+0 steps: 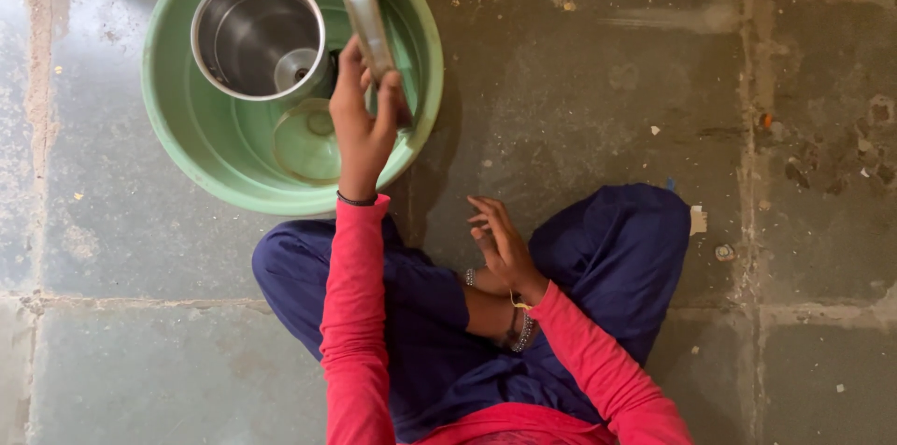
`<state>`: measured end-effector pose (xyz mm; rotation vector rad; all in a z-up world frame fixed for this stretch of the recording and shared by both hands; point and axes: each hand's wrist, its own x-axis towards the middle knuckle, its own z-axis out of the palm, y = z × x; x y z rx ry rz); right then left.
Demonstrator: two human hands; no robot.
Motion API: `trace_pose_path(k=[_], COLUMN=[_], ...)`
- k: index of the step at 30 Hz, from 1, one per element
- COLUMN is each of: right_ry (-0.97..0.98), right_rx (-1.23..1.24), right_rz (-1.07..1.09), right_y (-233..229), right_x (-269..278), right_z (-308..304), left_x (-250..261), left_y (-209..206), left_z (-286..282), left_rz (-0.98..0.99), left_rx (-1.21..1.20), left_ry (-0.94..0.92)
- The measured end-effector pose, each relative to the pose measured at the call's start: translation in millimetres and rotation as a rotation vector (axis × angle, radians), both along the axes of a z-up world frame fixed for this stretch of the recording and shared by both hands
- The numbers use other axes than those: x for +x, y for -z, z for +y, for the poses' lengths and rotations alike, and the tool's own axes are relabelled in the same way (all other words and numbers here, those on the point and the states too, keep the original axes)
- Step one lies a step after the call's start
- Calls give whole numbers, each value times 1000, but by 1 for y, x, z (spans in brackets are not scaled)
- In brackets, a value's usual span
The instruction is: The person sits on the floor and washes metal kitchenware by hand. They repeatedly rinse and wipe a steel pot, a small steel cup, a plastic lid, and a steel plate, then place each item into a green plastic basin.
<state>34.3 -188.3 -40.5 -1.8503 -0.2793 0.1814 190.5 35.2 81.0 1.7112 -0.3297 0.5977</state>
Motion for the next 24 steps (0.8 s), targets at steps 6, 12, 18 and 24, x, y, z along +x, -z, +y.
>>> trace_pose_path(k=[6, 12, 18, 24], right_ry=[8, -8, -4, -11], right_rx=[-7, -5, 15, 10], right_rz=[-16, -17, 20, 20], right_y=[0, 3, 8, 9], right_x=[-2, -1, 1, 2], right_z=[0, 2, 1, 3], left_x=[-3, 5, 15, 25], left_y=[20, 56, 72, 58], left_z=[-3, 8, 13, 20], left_rz=[239, 106, 145, 196], left_rx=[-194, -568, -542, -103], left_ry=[47, -149, -60, -26])
